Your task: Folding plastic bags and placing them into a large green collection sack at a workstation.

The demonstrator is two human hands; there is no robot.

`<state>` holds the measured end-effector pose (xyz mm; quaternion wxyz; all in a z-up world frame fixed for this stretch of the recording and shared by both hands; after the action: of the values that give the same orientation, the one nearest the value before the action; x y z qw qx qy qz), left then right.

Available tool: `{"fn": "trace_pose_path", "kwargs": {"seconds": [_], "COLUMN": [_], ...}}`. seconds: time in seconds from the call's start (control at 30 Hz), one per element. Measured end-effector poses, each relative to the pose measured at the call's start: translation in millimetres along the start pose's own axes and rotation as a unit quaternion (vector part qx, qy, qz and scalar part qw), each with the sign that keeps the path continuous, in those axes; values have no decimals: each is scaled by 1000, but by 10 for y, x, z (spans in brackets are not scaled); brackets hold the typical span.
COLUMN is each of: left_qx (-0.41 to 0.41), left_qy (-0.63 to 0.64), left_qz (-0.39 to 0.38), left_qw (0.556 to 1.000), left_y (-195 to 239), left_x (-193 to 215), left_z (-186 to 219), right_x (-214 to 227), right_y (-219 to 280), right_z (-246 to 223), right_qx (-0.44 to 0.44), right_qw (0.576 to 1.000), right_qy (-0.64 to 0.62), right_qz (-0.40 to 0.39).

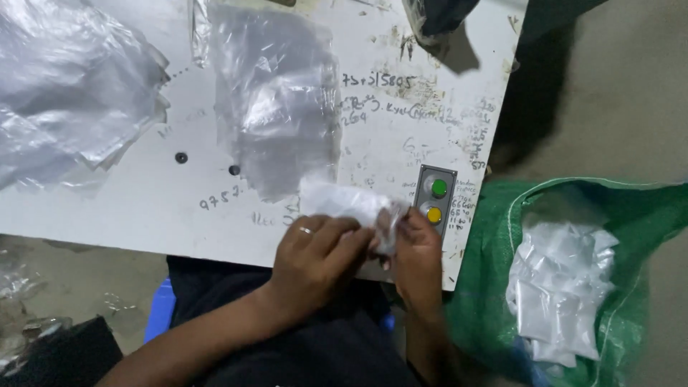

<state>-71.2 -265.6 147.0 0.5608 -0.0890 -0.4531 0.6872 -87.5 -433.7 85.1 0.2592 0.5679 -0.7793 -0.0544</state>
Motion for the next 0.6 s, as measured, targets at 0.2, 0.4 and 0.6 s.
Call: {"fn": "trace_pose_path", "kwargs": {"seconds": [0.2, 0.4, 0.6], "left_qx": [5, -49, -71], "left_qy": [-95, -102, -171], "left_qz": [-139, -173, -174], "left_qw": [986, 978, 967], "left_y": [448, 462, 399], "left_x": [-268, -406, -547], "left_z": [-373, -377, -576], "right_x": [149, -2, -94], "right_y": [-158, -145, -110], "right_z": [311, 207, 86], "right_qx": [50, 62, 208], "right_qw": [958, 997, 956], "right_qy": [-233, 24, 206], "right_qz": [160, 50, 29]}}
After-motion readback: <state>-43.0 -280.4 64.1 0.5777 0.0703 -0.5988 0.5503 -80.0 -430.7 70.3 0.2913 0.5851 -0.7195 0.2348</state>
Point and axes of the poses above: each hand's wrist, its own y-axis away from the middle knuckle, its own x-axis out of the back of the hand, z = x × y, the point moved 4 cm from there along -y, towards the middle knuckle, and after that the axes turned 11 degrees about z, right-handed, at the moved point
